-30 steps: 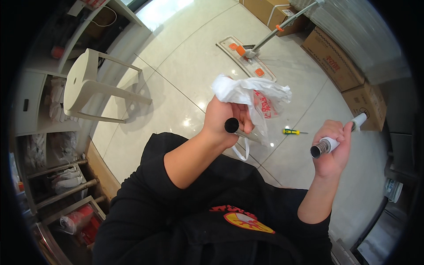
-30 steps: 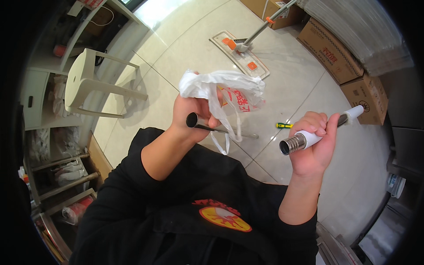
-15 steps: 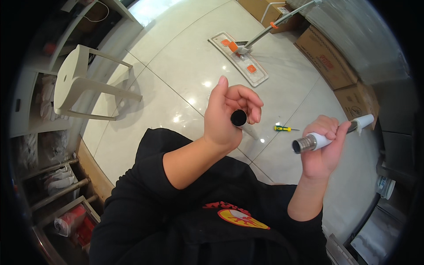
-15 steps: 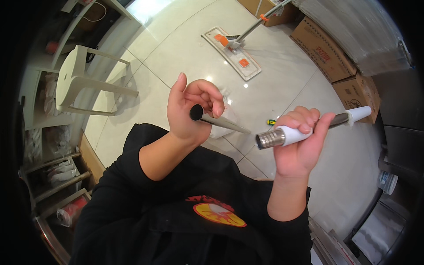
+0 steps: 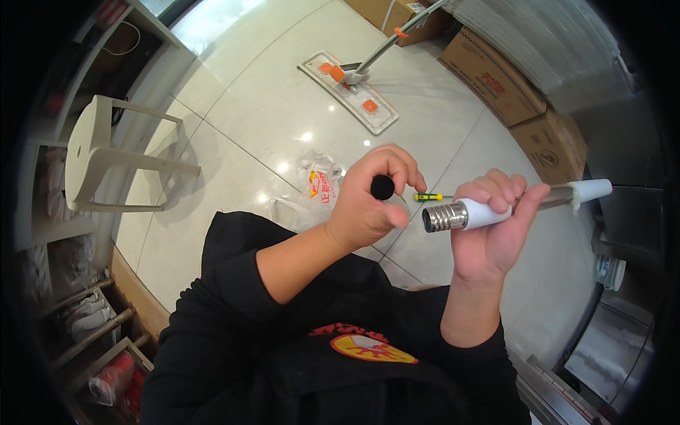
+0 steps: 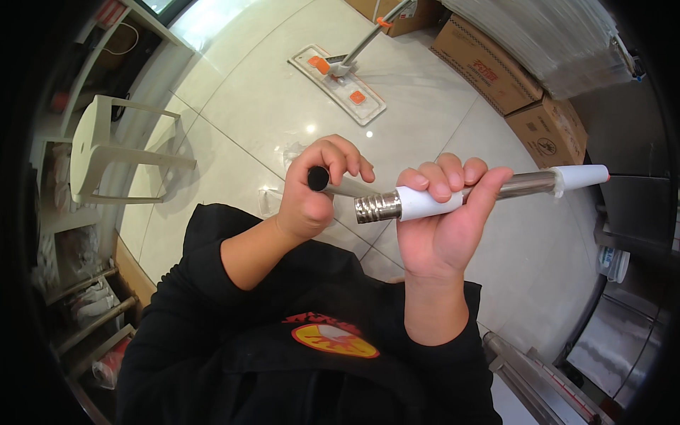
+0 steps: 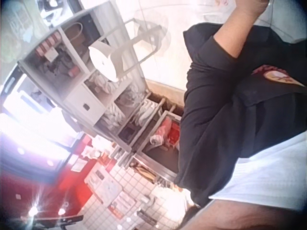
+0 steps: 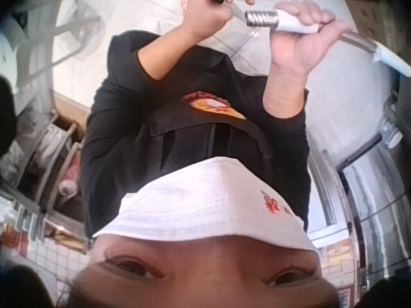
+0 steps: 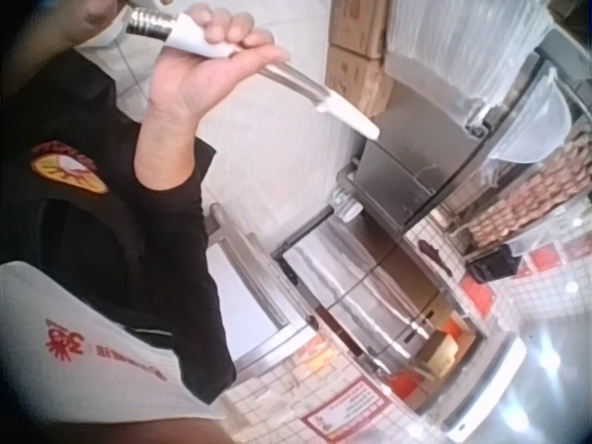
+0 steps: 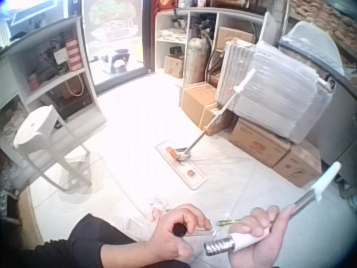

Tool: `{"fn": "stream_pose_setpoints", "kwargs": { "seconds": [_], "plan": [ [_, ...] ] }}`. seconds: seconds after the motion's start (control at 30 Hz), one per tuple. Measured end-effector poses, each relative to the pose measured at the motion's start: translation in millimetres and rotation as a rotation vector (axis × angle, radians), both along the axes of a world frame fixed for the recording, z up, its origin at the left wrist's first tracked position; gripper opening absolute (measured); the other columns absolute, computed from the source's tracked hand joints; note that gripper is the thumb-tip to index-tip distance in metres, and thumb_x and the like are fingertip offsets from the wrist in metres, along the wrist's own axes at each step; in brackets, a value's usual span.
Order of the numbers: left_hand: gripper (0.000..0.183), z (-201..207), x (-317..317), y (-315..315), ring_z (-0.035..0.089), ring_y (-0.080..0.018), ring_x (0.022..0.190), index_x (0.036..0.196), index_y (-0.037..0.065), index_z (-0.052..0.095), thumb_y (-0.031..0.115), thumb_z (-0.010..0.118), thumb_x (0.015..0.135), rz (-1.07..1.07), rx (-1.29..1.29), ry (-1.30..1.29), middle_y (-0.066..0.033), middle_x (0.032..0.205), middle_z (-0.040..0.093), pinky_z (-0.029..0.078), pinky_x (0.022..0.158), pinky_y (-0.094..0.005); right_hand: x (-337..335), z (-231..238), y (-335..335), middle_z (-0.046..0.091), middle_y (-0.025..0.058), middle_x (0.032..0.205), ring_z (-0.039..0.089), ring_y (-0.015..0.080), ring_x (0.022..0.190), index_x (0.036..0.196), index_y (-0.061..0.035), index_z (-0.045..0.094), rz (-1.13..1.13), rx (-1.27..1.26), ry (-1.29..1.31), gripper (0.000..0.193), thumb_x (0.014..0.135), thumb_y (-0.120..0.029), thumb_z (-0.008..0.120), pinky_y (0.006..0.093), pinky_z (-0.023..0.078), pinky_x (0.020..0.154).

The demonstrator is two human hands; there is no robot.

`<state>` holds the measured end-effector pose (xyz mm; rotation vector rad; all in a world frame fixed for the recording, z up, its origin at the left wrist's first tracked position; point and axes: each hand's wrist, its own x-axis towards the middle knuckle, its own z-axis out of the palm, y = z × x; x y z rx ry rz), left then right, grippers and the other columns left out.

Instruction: The person assembles a telescopic metal pole by removing plastic wrapping, aligning and screwing together multiple sections, and using a utility knife to trim excess material. The person repeatedly connects and disconnects sections to adjust fit.

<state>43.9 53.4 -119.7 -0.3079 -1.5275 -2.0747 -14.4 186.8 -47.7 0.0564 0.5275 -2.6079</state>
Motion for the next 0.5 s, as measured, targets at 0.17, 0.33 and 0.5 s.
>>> {"fn": "stream_pose_setpoints", "kwargs": {
  "seconds": [0.17,0.33,0.5],
  "plan": [
    [0.062,-0.2,1.8,5.7,0.055,-0.0168,0.081,0.09,0.011,0.033,0.042,0.079,0.063,-0.092,0.175,-0.305,-0.0051,0.079,0.052,0.045,0.077,-0.0315,-4.3,3.5,1.9,0.038,-0.0036,0.068,0.04,0.0086,0.062,0.074,-0.0119,0.042,-0.068,0.004,0.049,0.034,0.091,-0.041,0.049,0.0272,0.04,0.068],
    [0.078,6.8,3.6,2.7,0.051,-0.0125,0.069,0.095,0.013,0.029,0.045,0.084,0.048,-0.179,0.164,-0.319,-0.0042,0.075,0.052,0.044,0.061,-0.0244,-3.3,6.0,1.0,0.039,-0.0054,0.067,0.04,0.0077,0.058,0.075,-0.0175,0.045,-0.076,0.097,0.114,0.039,0.089,-0.054,0.042,0.0285,0.039,0.066],
    [0.088,18.0,7.7,9.6,0.044,-0.0088,0.065,0.101,0.012,0.027,0.037,0.089,0.045,-0.306,0.182,-0.235,-0.0035,0.08,0.05,0.039,0.056,-0.0208,-1.8,13.9,7.9,0.041,-0.0063,0.066,0.04,0.0066,0.054,0.076,-0.0192,0.045,-0.067,0.089,0.242,0.04,0.089,-0.056,0.039,0.0278,0.039,0.062]
  ]
}}
